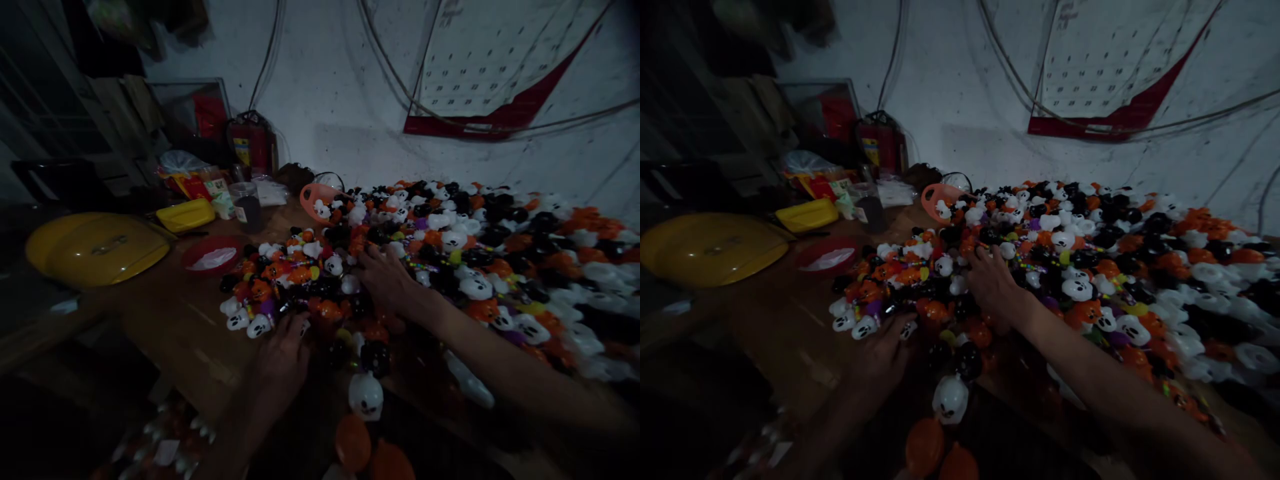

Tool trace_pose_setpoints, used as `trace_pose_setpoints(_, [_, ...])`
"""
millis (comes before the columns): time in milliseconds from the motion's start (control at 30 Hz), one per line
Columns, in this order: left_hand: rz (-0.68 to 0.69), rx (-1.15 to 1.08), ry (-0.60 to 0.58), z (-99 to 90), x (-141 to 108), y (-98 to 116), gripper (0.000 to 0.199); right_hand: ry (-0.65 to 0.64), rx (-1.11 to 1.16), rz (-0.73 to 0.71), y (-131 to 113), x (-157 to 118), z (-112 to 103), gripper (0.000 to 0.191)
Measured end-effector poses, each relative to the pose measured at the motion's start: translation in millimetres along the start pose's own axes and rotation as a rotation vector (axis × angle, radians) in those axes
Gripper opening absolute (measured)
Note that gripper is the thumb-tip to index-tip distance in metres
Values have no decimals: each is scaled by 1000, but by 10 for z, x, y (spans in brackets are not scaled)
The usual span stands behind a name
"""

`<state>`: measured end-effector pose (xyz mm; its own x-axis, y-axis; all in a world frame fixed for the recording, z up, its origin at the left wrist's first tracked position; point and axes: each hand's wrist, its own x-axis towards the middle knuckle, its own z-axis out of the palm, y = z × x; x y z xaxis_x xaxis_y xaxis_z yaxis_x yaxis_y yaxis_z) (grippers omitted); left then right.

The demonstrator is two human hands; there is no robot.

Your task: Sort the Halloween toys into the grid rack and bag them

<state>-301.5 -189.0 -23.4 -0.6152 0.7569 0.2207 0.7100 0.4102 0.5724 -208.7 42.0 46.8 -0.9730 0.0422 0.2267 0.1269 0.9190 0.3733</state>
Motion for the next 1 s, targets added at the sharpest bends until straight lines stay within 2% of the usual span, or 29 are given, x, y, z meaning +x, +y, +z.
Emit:
trace_pose_setpoints(133, [-95, -83, 6, 9, 36, 65, 31, -72, 77, 9, 20, -72, -75, 32])
trace_pose_setpoints(200, [-174, -126, 53, 63, 64, 117, 18, -44, 87, 18, -2, -115, -119, 27])
trace_pose_setpoints(300, [-259, -205, 118, 138, 140, 192, 3, 38, 107, 4, -42, -152, -137, 32])
trace_pose_setpoints(367, [-287, -281, 133, 155, 204, 225, 10, 53, 134, 3, -50, -136, -124, 34])
trace_pose_setpoints(600, [-406, -729, 124, 100, 267, 174, 22, -59, 110, 7, -11, 102, 12, 27])
trace_pose_setpoints(667, [-452, -870, 110, 52, 218, 157, 28, -51, 141, 8, 29, 132, 46, 21])
trace_pose_setpoints(733, [-479, -984, 100, -14, 170, 163, 34, 11, 239, 19, 108, 122, 39, 15])
trace_pose_setpoints(800, [-479, -1075, 81, -81, 146, 191, 36, 140, 392, 79, 215, 78, -38, 21])
trace_pose_setpoints(900, [-427, -1179, 41, -150, 175, 258, 33, 329, 570, 232, 345, -73, -287, 34])
trace_pose_setpoints(933, [-403, -1204, 29, -163, 197, 282, 32, 351, 585, 272, 357, -159, -385, 33])
trace_pose_setpoints(1000, [-363, -1236, 16, -179, 245, 331, 28, 316, 570, 304, 315, -409, -550, 30])
